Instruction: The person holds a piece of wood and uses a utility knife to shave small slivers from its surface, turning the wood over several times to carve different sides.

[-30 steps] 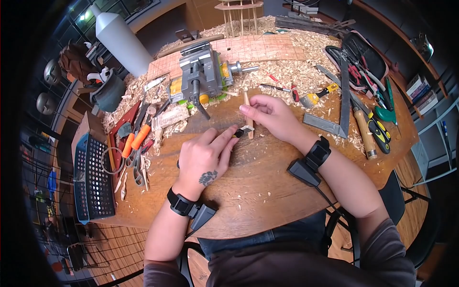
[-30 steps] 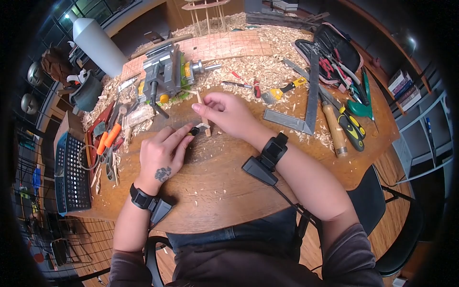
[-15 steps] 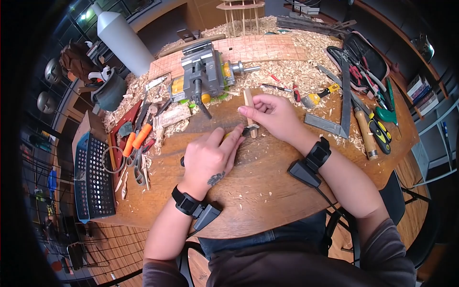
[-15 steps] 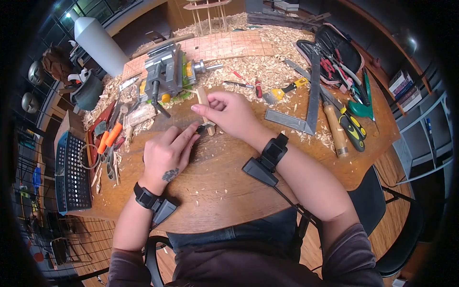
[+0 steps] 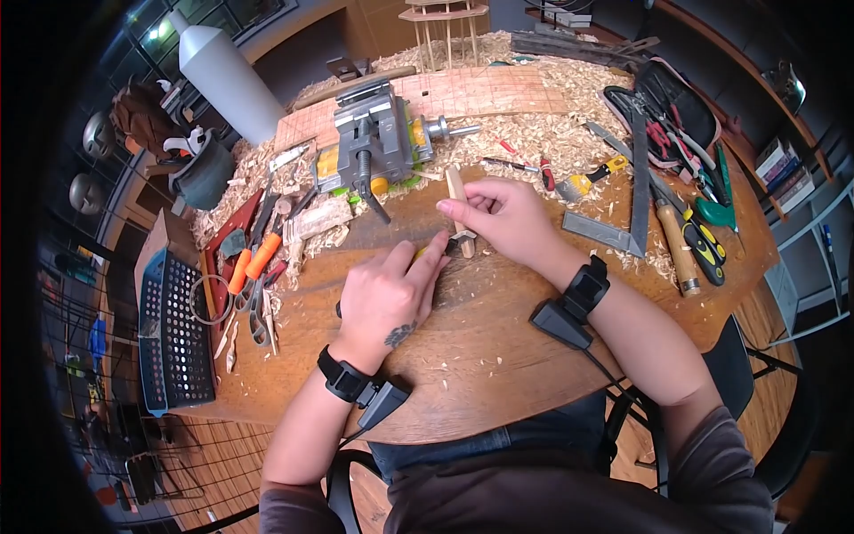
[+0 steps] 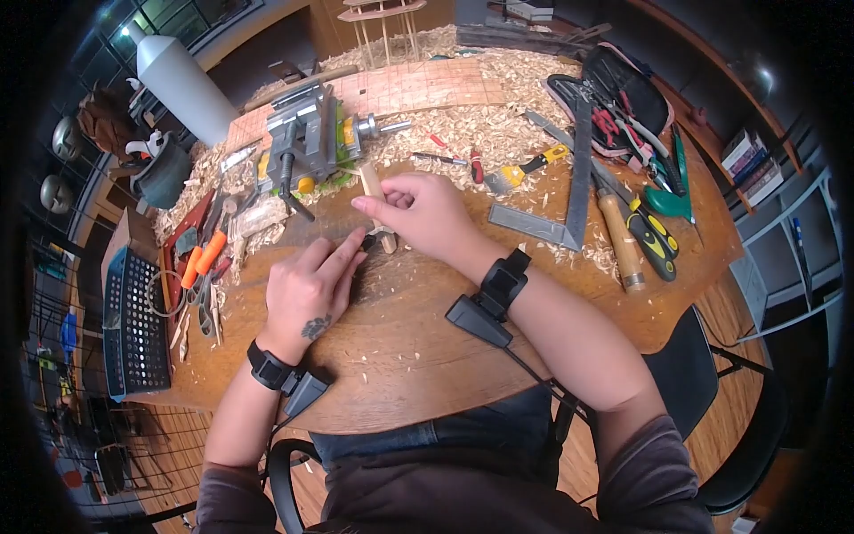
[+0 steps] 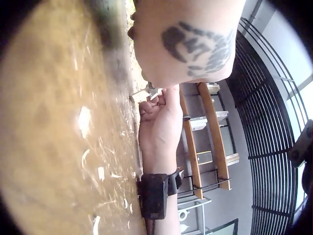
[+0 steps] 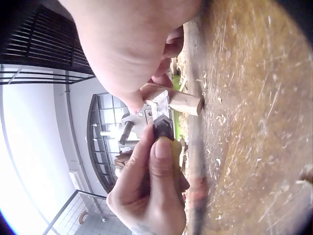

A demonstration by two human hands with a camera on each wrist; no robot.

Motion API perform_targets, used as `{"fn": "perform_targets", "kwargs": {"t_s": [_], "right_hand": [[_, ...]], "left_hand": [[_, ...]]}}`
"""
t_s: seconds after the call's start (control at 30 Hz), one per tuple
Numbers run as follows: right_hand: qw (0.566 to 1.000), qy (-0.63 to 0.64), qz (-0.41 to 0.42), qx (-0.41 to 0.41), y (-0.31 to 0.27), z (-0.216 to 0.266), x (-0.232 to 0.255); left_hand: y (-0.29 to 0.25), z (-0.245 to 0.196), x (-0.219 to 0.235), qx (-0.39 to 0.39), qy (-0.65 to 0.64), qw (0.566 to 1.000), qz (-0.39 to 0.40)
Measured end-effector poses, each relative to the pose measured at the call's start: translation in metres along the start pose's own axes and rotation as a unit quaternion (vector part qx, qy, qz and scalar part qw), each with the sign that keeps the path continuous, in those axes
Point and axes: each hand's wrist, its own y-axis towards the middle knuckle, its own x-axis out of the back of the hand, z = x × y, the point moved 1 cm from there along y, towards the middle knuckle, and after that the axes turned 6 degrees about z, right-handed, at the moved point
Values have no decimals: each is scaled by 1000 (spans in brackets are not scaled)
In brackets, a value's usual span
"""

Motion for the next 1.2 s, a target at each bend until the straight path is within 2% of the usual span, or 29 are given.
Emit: {"fn": "perform_targets", "kwargs": {"t_s": [0.1,0.17,0.3,0.4,0.47,0.53,0.73,0.83,1.0,1.03,1.13,1.2], "right_hand": [[1000,1,-7,0,-1,3,0],[1000,-7,-8,0,-1,3,2],[999,-47,-4,-7,-3,8,0],[998,-60,-9,-5,-4,15,1],[998,-63,-19,0,-4,16,1],[997,-66,-28,5,-4,15,1],[995,-91,-37,3,-5,16,1],[998,-59,-30,-5,-6,18,0],[998,-52,-27,-15,-6,18,-1],[998,-53,-27,-16,-5,16,-1],[999,-45,-9,-18,-3,9,-1],[999,30,15,-27,-2,7,-1]], "left_hand": [[-2,-1,-1,1,-14,1000,3],[-6,-6,-3,-25,-8,999,39],[-6,-7,-2,-12,-2,999,50],[-4,-3,-4,-7,-8,1000,26],[1,-1,-2,18,6,1000,-17],[1,-2,-3,18,6,1000,-16],[-5,-11,-4,-11,13,999,47],[-4,-10,-4,-10,5,999,47],[-2,-3,-4,43,-44,998,18],[-2,1,-8,32,-49,998,-8],[-1,3,-7,39,-54,998,-7],[0,4,-4,47,-62,997,-6]]}}
